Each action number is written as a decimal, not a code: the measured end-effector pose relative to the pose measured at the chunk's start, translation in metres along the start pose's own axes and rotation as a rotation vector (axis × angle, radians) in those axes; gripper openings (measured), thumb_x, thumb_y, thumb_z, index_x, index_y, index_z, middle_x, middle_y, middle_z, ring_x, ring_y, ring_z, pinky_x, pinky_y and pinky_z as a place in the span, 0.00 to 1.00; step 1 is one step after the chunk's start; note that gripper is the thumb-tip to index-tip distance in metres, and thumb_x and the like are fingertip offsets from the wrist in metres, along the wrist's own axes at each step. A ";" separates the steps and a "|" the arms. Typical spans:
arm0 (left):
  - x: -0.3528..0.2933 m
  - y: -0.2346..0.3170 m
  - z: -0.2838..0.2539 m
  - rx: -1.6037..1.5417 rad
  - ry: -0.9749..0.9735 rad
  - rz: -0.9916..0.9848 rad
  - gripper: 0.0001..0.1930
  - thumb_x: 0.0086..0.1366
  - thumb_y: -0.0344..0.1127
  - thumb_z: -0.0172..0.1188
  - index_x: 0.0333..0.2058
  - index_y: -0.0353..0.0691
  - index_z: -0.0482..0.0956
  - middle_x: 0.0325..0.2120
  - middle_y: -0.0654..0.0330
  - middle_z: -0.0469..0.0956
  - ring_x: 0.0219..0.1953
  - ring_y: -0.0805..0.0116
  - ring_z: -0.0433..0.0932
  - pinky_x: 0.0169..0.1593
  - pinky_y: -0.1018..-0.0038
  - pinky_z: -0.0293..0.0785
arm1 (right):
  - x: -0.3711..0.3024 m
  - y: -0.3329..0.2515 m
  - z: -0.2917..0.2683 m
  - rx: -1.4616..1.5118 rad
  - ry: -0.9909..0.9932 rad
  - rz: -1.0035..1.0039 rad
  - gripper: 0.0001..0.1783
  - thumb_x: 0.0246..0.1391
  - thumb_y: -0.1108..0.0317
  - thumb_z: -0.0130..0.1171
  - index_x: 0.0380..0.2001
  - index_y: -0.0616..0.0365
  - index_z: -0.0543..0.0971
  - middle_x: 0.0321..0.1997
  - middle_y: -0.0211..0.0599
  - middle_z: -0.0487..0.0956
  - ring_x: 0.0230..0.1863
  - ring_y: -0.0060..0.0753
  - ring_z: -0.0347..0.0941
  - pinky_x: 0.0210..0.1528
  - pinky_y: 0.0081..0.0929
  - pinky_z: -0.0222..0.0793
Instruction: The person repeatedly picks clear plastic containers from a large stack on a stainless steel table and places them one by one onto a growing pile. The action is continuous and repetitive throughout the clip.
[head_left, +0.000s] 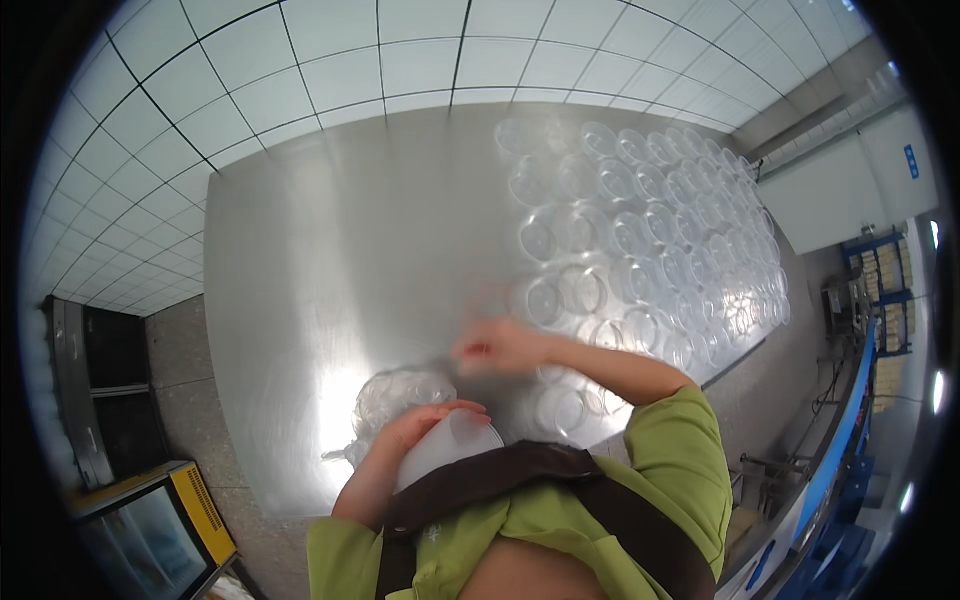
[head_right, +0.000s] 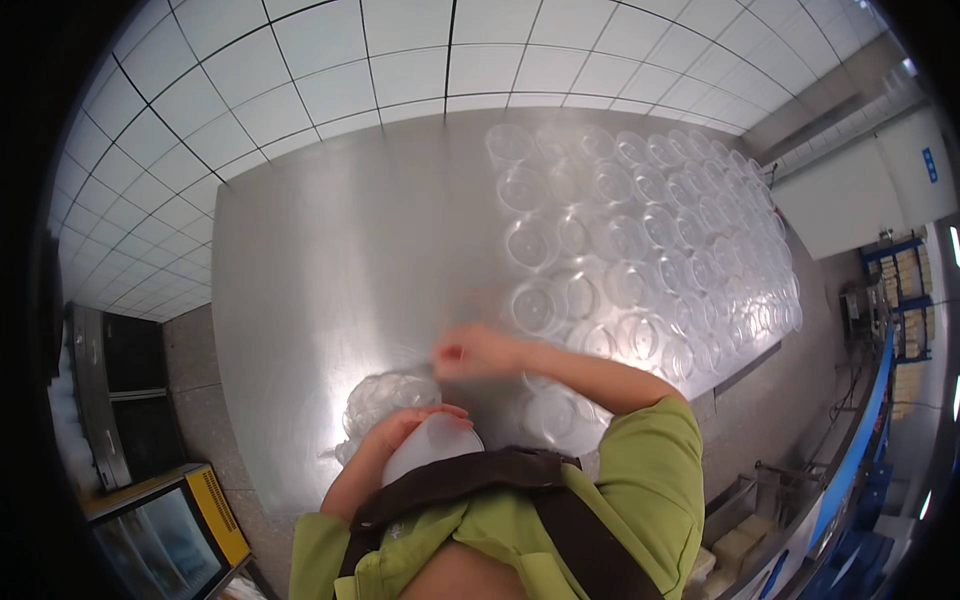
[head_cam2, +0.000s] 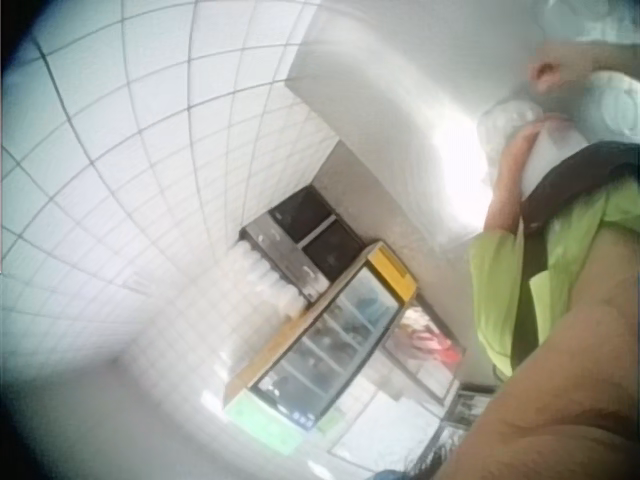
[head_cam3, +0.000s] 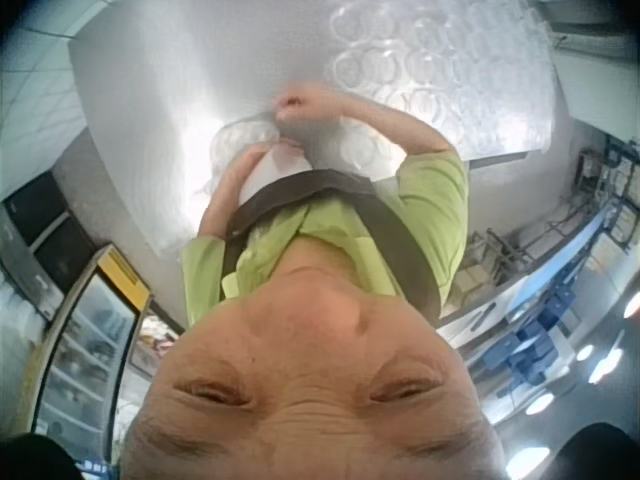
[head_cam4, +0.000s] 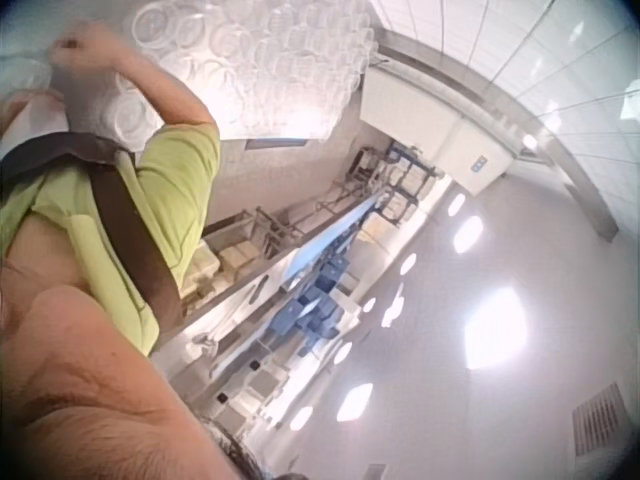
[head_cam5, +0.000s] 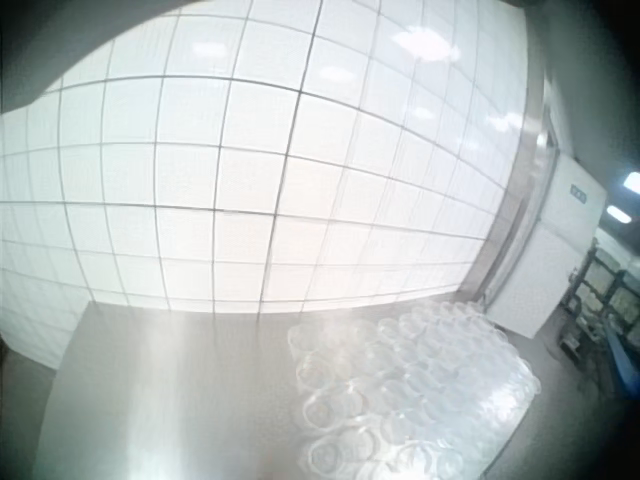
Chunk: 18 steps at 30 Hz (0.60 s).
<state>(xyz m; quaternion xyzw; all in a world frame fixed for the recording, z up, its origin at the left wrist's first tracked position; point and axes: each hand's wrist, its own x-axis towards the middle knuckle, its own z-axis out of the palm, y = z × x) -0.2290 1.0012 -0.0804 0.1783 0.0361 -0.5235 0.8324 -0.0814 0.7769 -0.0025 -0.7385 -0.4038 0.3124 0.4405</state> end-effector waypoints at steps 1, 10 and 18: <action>-0.001 -0.003 0.000 -0.006 -0.006 -0.027 0.31 0.57 0.43 0.55 0.57 0.30 0.63 0.56 0.49 0.66 0.57 0.59 0.66 0.62 0.66 0.59 | -0.007 -0.012 0.040 -0.203 -0.022 -0.154 0.14 0.51 0.60 0.58 0.38 0.56 0.77 0.39 0.40 0.77 0.38 0.41 0.75 0.38 0.32 0.71; -0.042 -0.002 0.007 -0.050 0.089 0.030 0.24 0.57 0.39 0.54 0.51 0.33 0.69 0.48 0.53 0.73 0.52 0.63 0.71 0.57 0.67 0.65 | 0.018 -0.037 0.041 -0.197 0.172 0.107 0.11 0.52 0.61 0.55 0.35 0.55 0.77 0.37 0.40 0.75 0.34 0.45 0.74 0.33 0.35 0.71; -0.056 0.000 -0.016 -0.029 0.372 0.070 0.26 0.58 0.41 0.56 0.52 0.33 0.66 0.49 0.52 0.72 0.51 0.58 0.71 0.57 0.65 0.65 | 0.046 -0.017 0.087 -0.270 -0.109 -0.372 0.12 0.54 0.59 0.53 0.38 0.53 0.75 0.30 0.39 0.76 0.33 0.46 0.74 0.33 0.40 0.70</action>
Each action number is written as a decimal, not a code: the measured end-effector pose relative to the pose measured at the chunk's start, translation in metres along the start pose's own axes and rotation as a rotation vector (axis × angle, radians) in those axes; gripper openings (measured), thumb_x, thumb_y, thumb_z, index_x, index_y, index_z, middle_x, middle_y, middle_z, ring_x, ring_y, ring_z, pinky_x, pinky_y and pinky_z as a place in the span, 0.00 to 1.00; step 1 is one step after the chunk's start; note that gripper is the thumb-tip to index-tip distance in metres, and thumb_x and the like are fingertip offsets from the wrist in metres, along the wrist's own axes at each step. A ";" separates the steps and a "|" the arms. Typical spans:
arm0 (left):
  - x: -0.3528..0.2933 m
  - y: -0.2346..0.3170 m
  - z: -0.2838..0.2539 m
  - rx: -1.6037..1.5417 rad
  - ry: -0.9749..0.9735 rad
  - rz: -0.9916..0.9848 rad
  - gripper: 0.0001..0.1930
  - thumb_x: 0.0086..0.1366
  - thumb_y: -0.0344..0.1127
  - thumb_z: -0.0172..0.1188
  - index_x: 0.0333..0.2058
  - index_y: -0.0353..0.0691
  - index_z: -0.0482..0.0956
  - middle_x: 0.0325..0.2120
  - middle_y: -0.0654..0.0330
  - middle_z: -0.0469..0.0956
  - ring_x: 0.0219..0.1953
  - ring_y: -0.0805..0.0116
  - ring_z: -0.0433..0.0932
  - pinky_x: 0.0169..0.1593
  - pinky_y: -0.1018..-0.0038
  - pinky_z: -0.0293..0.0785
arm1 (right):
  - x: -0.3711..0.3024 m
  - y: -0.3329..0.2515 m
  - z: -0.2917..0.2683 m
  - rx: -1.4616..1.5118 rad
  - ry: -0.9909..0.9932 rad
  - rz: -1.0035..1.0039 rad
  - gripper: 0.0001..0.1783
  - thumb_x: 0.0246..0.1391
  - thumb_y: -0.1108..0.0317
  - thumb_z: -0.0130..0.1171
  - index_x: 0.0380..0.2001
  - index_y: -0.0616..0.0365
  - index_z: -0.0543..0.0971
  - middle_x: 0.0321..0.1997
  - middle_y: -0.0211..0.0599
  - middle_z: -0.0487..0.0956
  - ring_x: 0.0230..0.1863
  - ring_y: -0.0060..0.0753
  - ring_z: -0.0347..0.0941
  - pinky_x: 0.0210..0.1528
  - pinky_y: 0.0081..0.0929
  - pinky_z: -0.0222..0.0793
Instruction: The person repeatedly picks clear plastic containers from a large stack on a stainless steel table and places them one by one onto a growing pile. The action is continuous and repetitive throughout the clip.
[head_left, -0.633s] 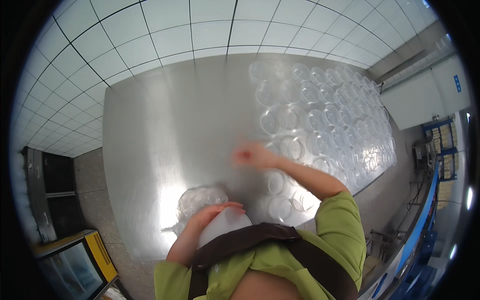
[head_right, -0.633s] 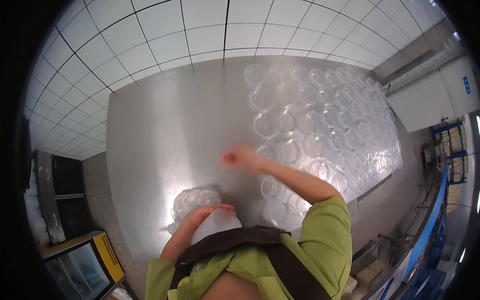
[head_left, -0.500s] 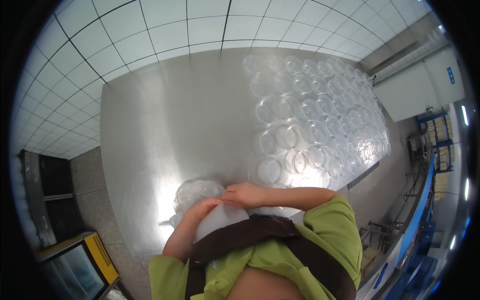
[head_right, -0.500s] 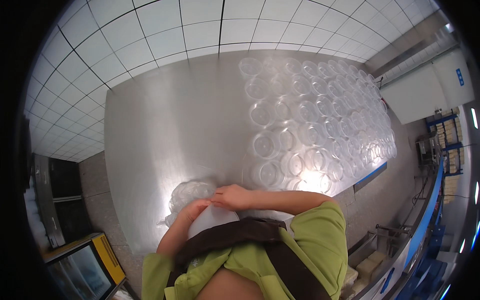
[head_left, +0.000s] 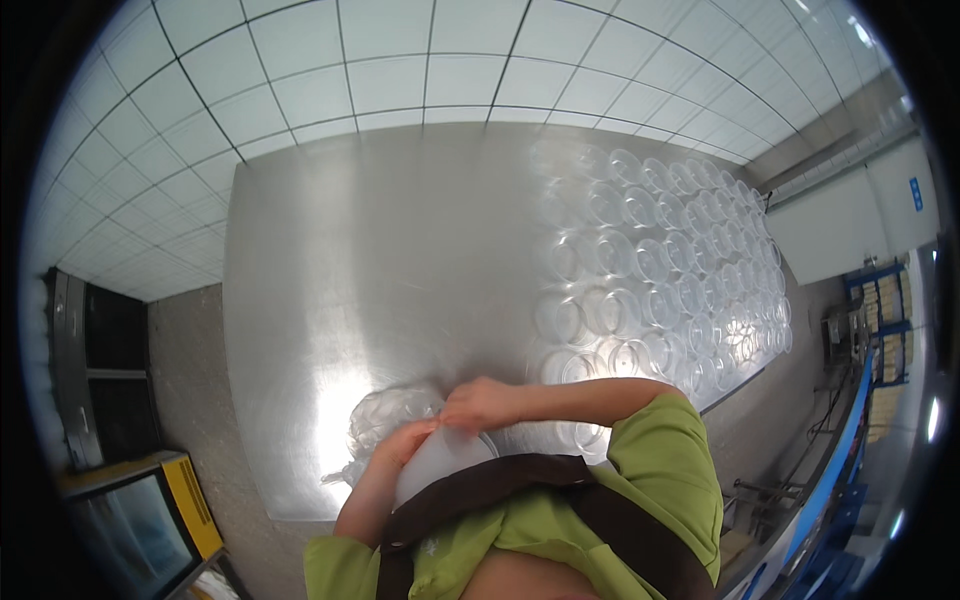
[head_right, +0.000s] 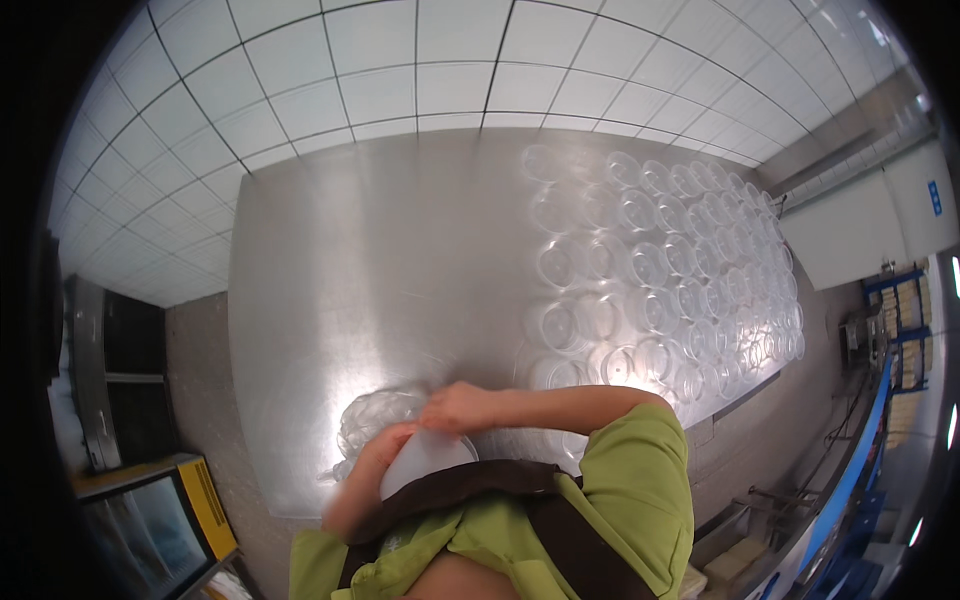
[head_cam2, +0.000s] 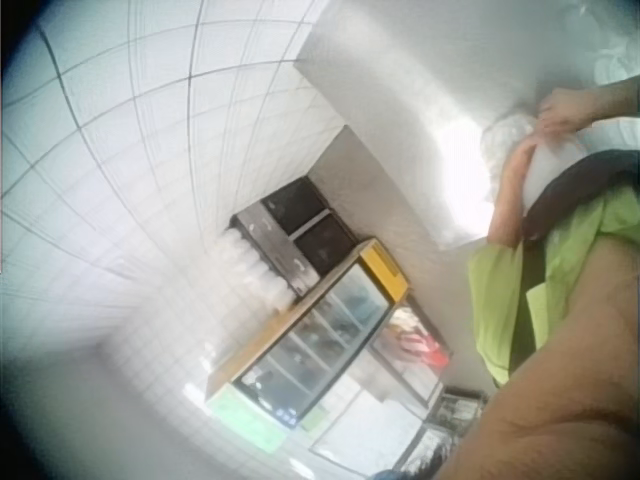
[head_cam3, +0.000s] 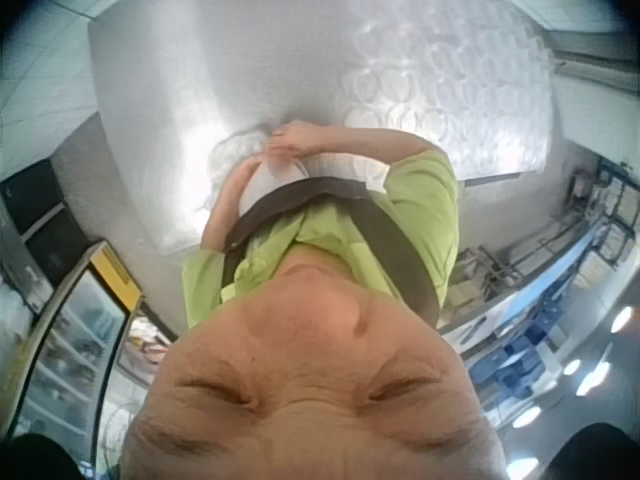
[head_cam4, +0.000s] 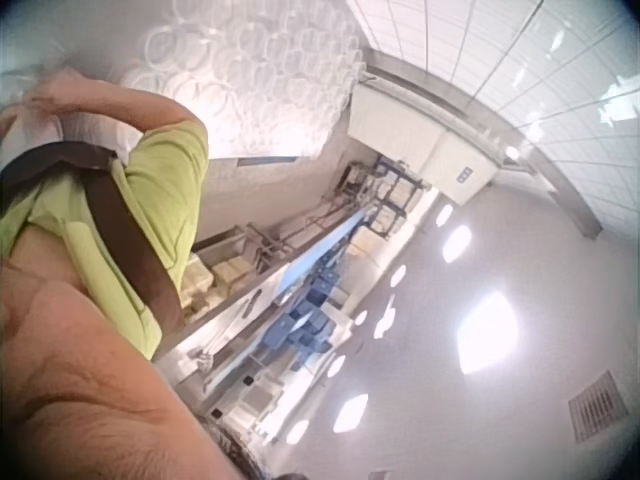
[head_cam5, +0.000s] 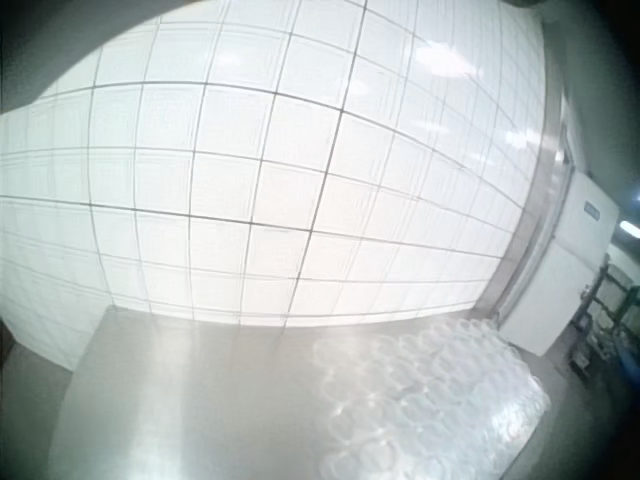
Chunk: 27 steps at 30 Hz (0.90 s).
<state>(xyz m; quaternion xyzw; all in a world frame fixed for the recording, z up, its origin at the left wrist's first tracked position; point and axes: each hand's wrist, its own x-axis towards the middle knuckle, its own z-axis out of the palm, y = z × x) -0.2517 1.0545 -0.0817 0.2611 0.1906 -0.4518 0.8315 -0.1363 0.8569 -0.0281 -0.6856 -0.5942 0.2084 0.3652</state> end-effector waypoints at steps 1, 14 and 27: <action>0.000 0.001 0.000 -0.062 -0.063 -0.001 0.26 0.59 0.41 0.56 0.52 0.33 0.67 0.49 0.52 0.72 0.51 0.59 0.71 0.57 0.65 0.65 | 0.000 0.017 0.001 0.033 -0.034 0.034 0.12 0.55 0.59 0.53 0.38 0.52 0.75 0.30 0.39 0.76 0.32 0.46 0.74 0.33 0.40 0.70; 0.004 0.009 0.003 -0.218 -0.058 -0.027 0.28 0.61 0.40 0.57 0.56 0.34 0.63 0.51 0.54 0.71 0.55 0.62 0.68 0.60 0.68 0.62 | 0.009 0.026 -0.039 0.071 -0.354 0.216 0.19 0.50 0.52 0.59 0.36 0.56 0.77 0.33 0.41 0.78 0.39 0.46 0.74 0.42 0.42 0.68; 0.008 0.018 0.017 -0.068 -0.288 0.078 0.26 0.54 0.45 0.61 0.47 0.34 0.67 0.52 0.45 0.68 0.57 0.57 0.66 0.62 0.64 0.57 | 0.017 0.243 -0.190 0.515 1.247 1.090 0.08 0.50 0.71 0.51 0.24 0.66 0.74 0.21 0.40 0.75 0.17 0.28 0.71 0.19 0.22 0.67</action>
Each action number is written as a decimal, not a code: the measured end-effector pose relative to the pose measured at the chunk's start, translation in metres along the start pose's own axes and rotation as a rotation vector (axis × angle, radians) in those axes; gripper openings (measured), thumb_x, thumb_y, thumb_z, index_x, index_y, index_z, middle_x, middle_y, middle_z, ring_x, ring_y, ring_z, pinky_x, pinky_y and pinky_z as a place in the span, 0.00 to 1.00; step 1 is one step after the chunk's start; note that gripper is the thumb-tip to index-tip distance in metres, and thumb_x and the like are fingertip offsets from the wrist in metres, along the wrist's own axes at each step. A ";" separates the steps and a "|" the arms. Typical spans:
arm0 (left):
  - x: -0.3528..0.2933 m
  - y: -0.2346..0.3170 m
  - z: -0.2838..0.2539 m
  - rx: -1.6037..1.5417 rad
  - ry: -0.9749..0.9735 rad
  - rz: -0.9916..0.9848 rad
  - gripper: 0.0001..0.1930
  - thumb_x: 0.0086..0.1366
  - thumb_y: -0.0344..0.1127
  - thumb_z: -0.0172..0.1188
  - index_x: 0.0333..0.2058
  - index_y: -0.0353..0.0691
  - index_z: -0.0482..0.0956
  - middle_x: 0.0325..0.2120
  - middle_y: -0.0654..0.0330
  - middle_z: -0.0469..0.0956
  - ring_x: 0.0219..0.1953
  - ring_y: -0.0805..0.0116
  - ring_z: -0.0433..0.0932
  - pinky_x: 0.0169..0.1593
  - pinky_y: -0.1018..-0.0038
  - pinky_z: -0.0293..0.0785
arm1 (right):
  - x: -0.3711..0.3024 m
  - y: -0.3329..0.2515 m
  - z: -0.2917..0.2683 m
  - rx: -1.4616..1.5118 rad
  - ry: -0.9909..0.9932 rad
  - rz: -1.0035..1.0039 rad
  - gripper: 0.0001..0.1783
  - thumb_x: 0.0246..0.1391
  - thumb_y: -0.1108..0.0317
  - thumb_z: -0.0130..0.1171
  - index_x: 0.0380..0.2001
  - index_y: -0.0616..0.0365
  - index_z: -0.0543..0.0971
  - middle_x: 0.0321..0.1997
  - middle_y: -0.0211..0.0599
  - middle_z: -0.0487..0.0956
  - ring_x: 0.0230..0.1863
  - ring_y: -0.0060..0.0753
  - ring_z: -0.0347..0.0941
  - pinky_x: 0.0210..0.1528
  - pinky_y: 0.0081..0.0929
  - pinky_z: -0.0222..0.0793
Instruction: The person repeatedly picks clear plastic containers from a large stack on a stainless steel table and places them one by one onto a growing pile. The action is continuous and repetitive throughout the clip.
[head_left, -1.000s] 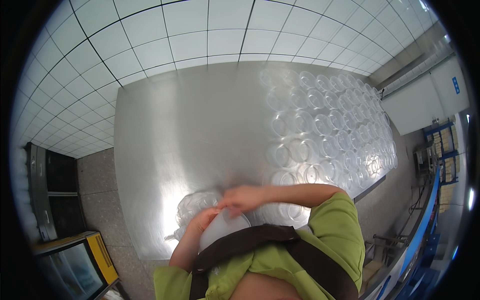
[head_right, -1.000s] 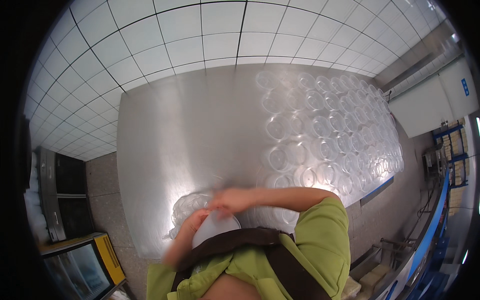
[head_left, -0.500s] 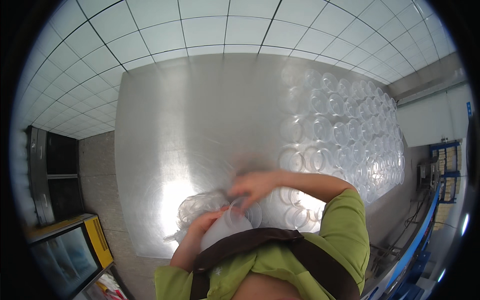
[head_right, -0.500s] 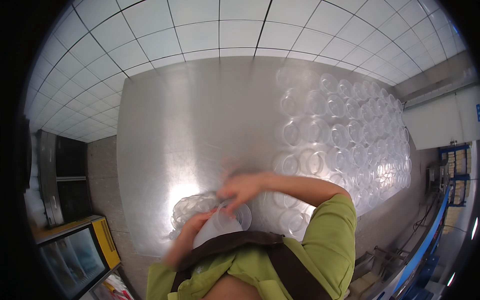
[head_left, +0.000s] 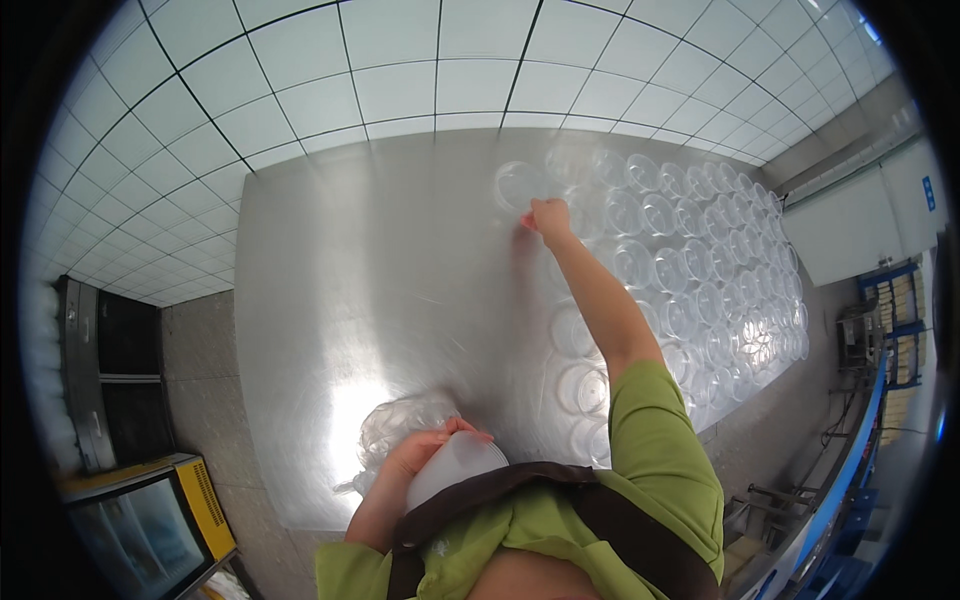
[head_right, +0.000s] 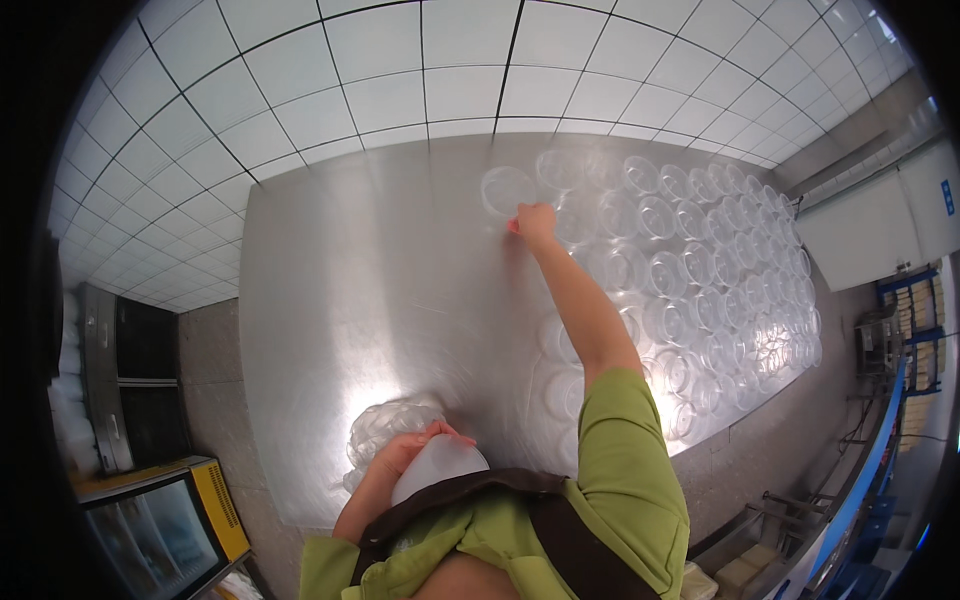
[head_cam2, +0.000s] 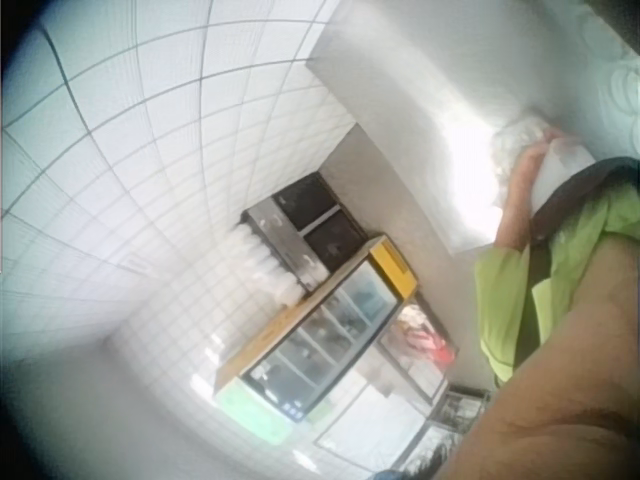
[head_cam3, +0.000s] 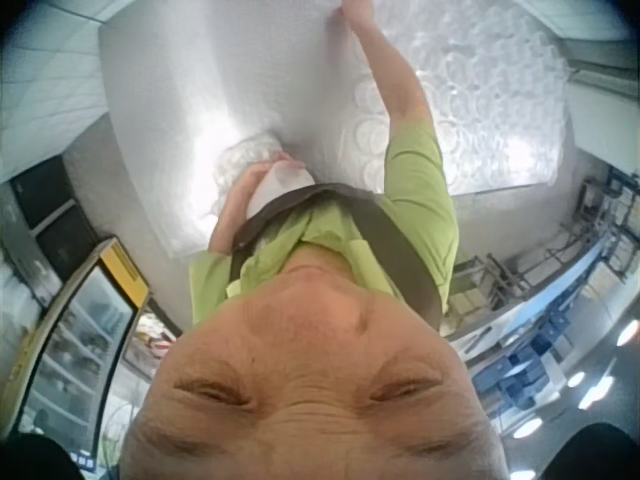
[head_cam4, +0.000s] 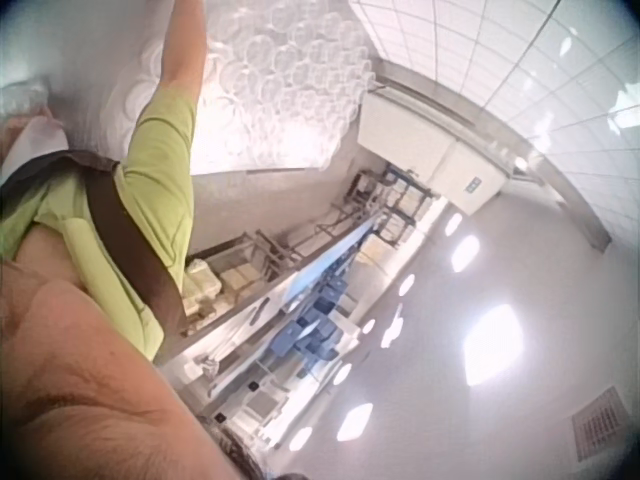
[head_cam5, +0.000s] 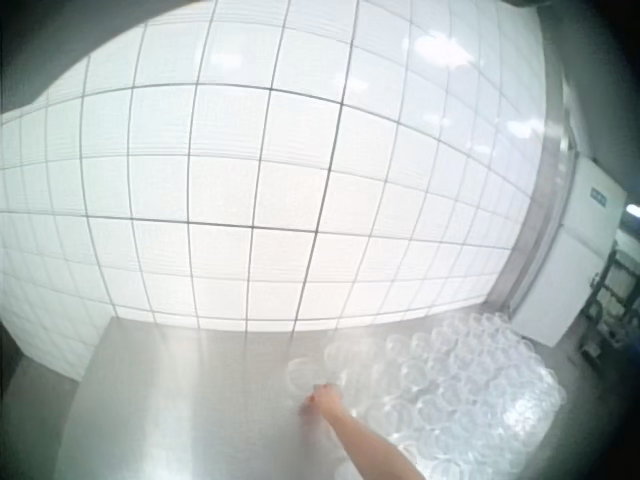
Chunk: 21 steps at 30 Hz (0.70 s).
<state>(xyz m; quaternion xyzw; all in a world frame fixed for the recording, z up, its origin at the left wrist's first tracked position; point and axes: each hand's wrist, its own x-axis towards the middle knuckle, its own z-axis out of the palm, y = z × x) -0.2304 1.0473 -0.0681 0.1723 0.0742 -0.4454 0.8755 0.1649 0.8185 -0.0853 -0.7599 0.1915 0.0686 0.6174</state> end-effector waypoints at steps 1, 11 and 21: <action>0.001 -0.002 -0.003 0.023 0.005 0.005 0.26 0.54 0.45 0.61 0.47 0.34 0.67 0.52 0.45 0.69 0.56 0.57 0.66 0.62 0.64 0.58 | 0.000 0.004 0.003 0.074 0.023 0.038 0.08 0.50 0.71 0.50 0.24 0.65 0.74 0.21 0.40 0.75 0.18 0.28 0.71 0.20 0.23 0.68; 0.000 -0.021 -0.026 0.026 0.185 -0.169 0.25 0.56 0.41 0.57 0.50 0.33 0.69 0.48 0.52 0.74 0.50 0.61 0.72 0.57 0.68 0.65 | -0.309 0.056 -0.029 -0.602 -1.207 -0.862 0.15 0.52 0.62 0.58 0.43 0.54 0.76 0.35 0.41 0.77 0.37 0.42 0.74 0.39 0.37 0.71; -0.006 -0.017 -0.003 0.032 0.161 -0.095 0.22 0.59 0.39 0.54 0.50 0.32 0.71 0.48 0.52 0.73 0.51 0.61 0.71 0.57 0.67 0.65 | -0.258 0.055 -0.040 -0.538 -0.645 -0.432 0.08 0.54 0.64 0.56 0.35 0.56 0.78 0.25 0.31 0.77 0.28 0.28 0.75 0.33 0.27 0.71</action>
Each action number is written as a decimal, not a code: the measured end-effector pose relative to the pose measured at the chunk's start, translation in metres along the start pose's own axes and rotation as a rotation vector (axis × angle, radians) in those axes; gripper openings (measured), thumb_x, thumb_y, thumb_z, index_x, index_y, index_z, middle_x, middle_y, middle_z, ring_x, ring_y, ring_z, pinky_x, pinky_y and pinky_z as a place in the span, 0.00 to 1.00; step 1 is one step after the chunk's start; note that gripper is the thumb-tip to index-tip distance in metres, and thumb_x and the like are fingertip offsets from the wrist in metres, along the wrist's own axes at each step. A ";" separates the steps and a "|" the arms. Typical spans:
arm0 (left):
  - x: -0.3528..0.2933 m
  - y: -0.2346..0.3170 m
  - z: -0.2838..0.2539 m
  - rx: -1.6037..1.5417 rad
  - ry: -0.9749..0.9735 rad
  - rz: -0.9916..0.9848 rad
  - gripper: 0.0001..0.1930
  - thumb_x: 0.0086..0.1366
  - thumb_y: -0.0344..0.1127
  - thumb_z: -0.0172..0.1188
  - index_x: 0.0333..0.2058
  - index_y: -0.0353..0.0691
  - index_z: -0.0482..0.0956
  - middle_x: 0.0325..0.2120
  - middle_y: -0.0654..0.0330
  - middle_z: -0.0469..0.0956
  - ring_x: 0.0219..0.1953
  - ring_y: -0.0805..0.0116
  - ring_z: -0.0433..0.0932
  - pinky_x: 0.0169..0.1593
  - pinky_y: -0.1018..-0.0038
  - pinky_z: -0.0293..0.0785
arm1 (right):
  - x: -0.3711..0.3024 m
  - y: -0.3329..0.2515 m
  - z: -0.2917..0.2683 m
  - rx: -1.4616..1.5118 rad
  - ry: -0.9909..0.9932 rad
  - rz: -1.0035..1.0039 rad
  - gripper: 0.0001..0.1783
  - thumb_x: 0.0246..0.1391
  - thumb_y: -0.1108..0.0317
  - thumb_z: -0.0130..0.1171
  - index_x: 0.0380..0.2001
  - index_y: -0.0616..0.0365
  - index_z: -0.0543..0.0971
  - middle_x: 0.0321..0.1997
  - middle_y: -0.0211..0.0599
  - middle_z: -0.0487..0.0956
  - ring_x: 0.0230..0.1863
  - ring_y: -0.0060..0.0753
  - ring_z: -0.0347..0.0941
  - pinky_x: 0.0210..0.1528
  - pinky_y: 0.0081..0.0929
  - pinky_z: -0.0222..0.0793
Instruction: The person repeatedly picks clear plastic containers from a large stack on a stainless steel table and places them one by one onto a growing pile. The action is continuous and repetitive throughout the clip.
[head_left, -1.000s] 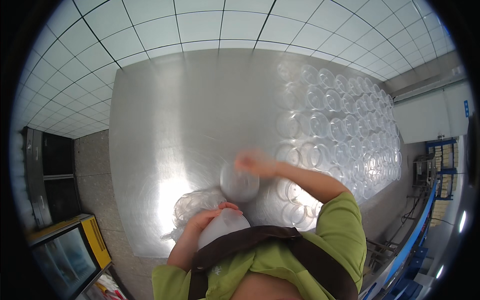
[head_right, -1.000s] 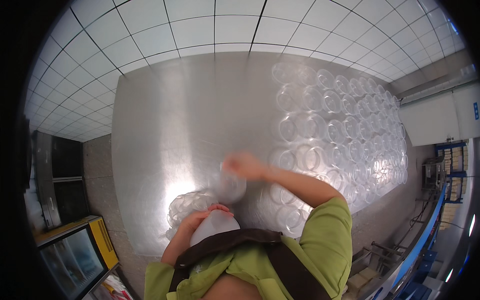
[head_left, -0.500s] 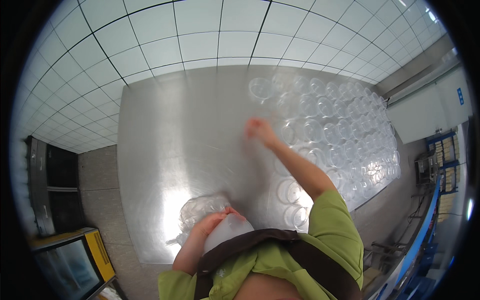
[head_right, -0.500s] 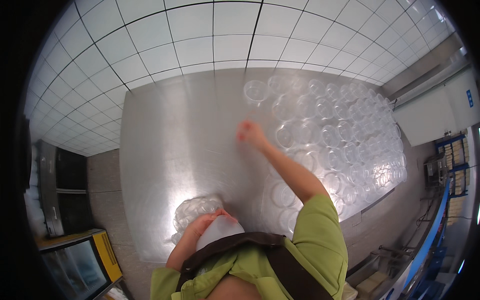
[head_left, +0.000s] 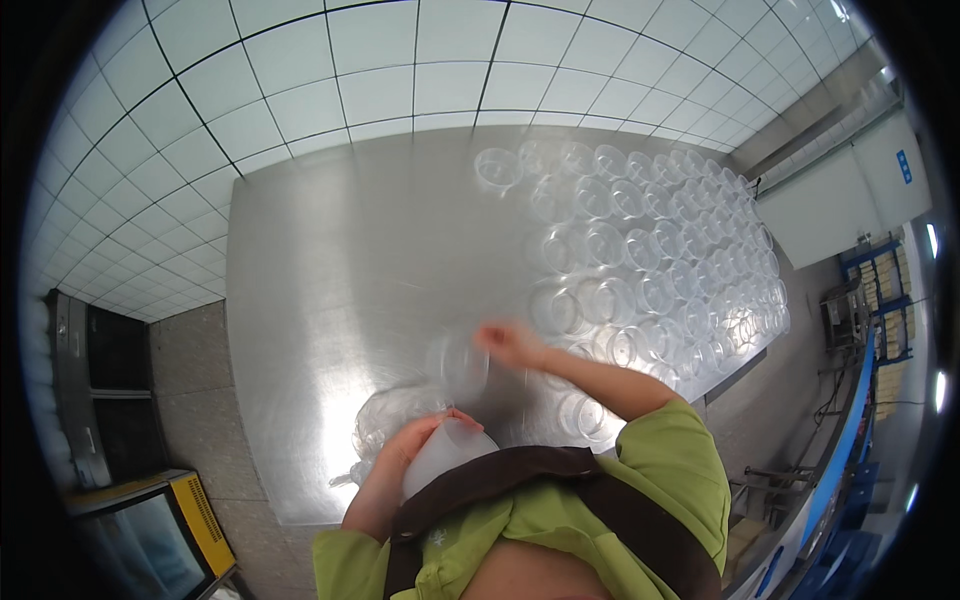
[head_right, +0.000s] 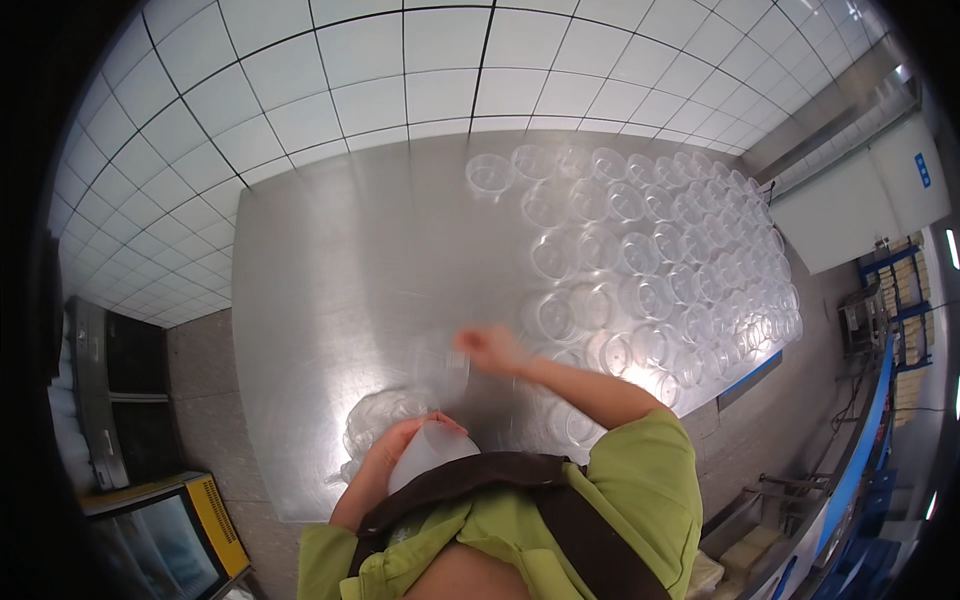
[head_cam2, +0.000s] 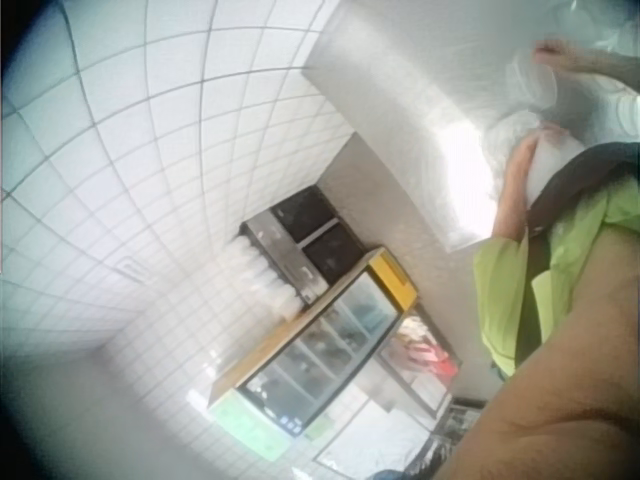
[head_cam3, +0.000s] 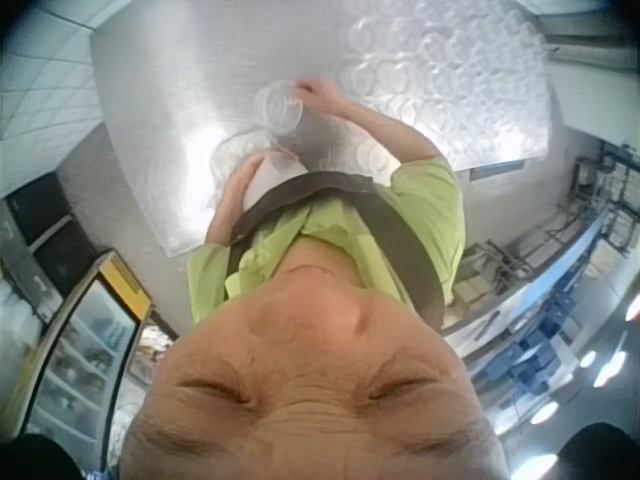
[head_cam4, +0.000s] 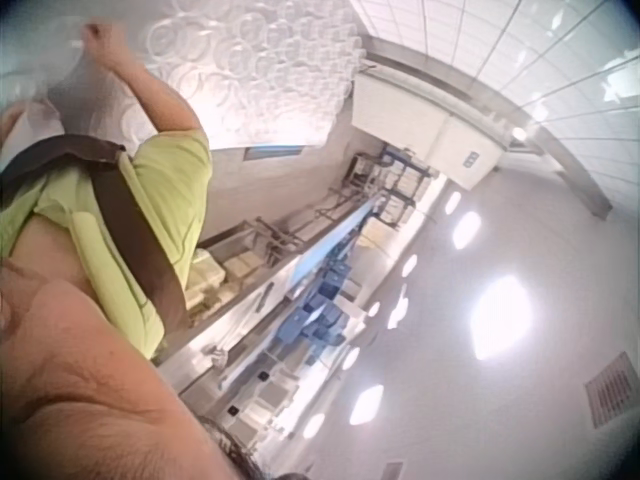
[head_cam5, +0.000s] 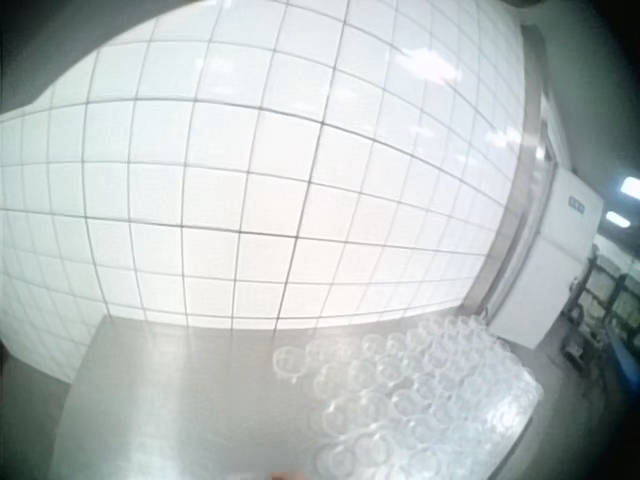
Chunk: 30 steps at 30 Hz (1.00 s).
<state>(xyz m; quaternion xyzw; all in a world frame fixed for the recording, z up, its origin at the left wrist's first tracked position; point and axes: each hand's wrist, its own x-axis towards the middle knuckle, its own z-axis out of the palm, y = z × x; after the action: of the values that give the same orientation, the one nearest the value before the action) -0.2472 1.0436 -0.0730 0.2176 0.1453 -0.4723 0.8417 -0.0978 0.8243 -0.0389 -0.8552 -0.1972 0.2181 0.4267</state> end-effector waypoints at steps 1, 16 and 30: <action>-0.002 0.001 0.004 0.007 -0.070 0.034 0.24 0.59 0.42 0.54 0.51 0.31 0.70 0.50 0.50 0.71 0.54 0.59 0.69 0.59 0.66 0.63 | 0.022 0.009 -0.016 0.074 0.205 0.058 0.08 0.54 0.65 0.56 0.31 0.58 0.78 0.22 0.28 0.76 0.24 0.20 0.72 0.28 0.23 0.70; -0.012 -0.007 0.013 -0.046 -0.201 0.053 0.25 0.55 0.39 0.57 0.50 0.30 0.69 0.49 0.48 0.72 0.54 0.57 0.70 0.59 0.64 0.63 | -0.009 -0.019 0.009 0.221 -0.273 -0.165 0.12 0.53 0.65 0.59 0.39 0.57 0.77 0.32 0.28 0.77 0.35 0.21 0.73 0.35 0.26 0.71; -0.020 -0.012 0.032 0.014 0.005 0.036 0.19 0.58 0.37 0.53 0.46 0.30 0.72 0.45 0.48 0.75 0.48 0.56 0.74 0.54 0.65 0.69 | -0.024 0.024 0.008 0.323 0.269 0.223 0.11 0.51 0.63 0.56 0.27 0.62 0.79 0.18 0.36 0.77 0.19 0.28 0.74 0.24 0.27 0.70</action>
<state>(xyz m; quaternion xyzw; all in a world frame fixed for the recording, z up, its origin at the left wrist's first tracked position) -0.2664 1.0368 -0.0388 0.2273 0.1400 -0.4574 0.8482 -0.1179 0.8036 -0.0577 -0.8137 -0.0055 0.1770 0.5537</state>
